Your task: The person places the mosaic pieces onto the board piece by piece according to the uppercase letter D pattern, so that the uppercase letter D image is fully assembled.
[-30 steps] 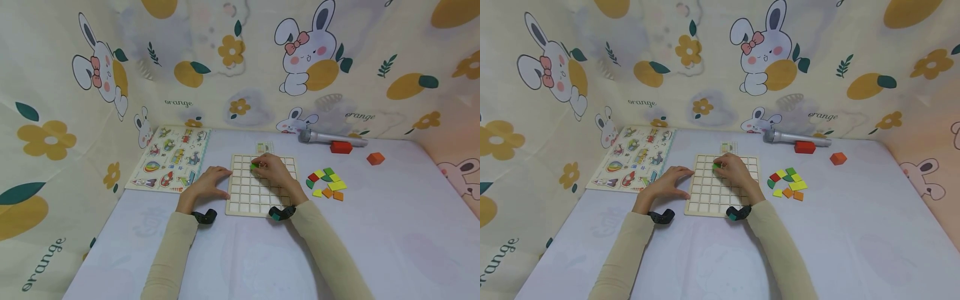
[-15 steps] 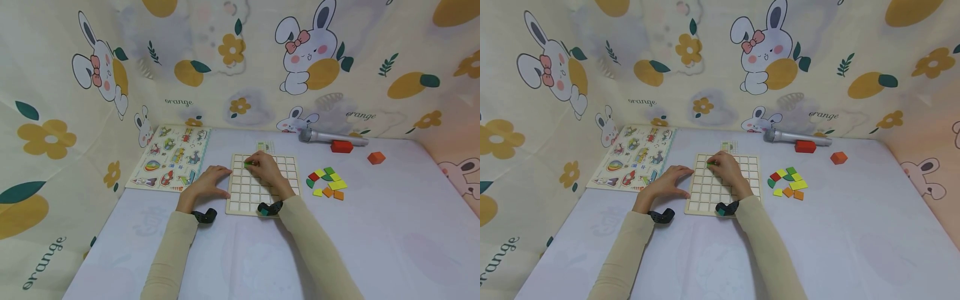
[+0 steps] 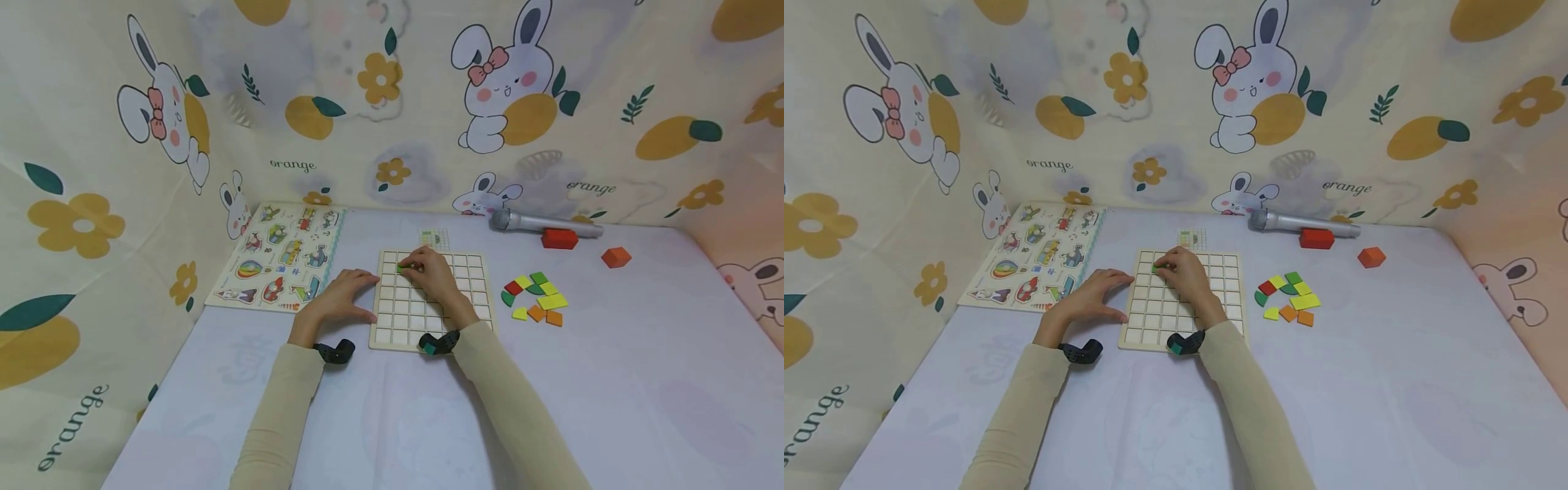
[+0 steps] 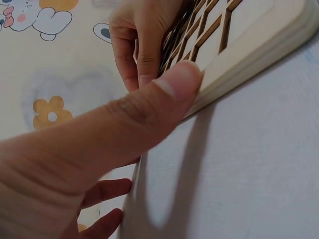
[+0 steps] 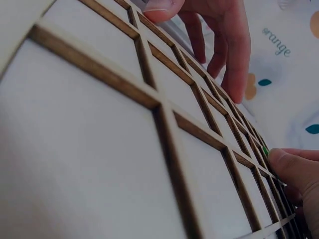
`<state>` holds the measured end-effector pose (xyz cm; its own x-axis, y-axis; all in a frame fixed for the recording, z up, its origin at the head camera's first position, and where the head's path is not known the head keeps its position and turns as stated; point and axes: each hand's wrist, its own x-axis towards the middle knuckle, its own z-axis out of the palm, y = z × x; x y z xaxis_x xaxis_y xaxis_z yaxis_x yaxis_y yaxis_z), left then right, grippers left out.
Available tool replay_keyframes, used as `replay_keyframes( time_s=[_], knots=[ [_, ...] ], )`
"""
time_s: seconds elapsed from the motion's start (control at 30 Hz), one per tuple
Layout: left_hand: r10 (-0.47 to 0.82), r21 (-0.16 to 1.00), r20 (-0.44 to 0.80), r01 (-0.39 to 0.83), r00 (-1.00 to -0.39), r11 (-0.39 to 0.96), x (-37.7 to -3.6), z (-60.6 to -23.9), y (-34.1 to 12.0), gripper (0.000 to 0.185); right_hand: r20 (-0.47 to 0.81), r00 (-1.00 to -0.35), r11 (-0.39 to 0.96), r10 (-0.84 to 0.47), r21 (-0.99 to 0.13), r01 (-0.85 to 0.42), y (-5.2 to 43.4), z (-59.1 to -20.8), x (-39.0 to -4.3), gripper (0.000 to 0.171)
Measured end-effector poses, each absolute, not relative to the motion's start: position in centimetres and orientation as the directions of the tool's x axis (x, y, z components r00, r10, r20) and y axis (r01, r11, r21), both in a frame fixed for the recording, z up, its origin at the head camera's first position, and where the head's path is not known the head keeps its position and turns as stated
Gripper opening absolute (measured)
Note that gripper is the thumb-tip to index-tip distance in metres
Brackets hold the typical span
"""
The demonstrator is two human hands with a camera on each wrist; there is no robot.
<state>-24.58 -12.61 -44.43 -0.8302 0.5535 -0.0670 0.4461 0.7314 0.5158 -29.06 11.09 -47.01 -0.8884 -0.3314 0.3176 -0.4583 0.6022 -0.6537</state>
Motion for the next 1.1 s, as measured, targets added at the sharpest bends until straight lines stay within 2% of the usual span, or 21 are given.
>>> replay_keyframes(
  time_s=[0.3, 0.53, 0.97, 1.1],
  knots=[
    [0.552, 0.519, -0.062, 0.445, -0.831, 0.729, -24.5, -44.6, -12.5, 0.083, 0.338, -0.867, 0.555, -0.366, -0.669, -0.495, 11.6, -46.9, -28.8, 0.018],
    [0.541, 0.521, -0.066, 0.434, -0.838, 0.736, -24.5, -44.6, -12.3, 0.085, 0.365, -0.866, 0.518, -0.343, -0.695, -0.498, 15.0, -46.0, -28.5, 0.027],
    [0.536, 0.51, -0.08, 0.427, -0.841, 0.746, -24.5, -44.3, -12.4, 0.085, 0.422, -0.86, 0.656, -0.288, -0.567, -0.498, 23.6, -43.7, -26.9, 0.025],
    [0.535, 0.503, -0.082, 0.428, -0.841, 0.751, -24.5, -44.3, -12.4, 0.085, 0.36, -0.903, 0.74, -0.236, -0.536, -0.407, 25.9, -43.4, -26.2, 0.025]
  ],
)
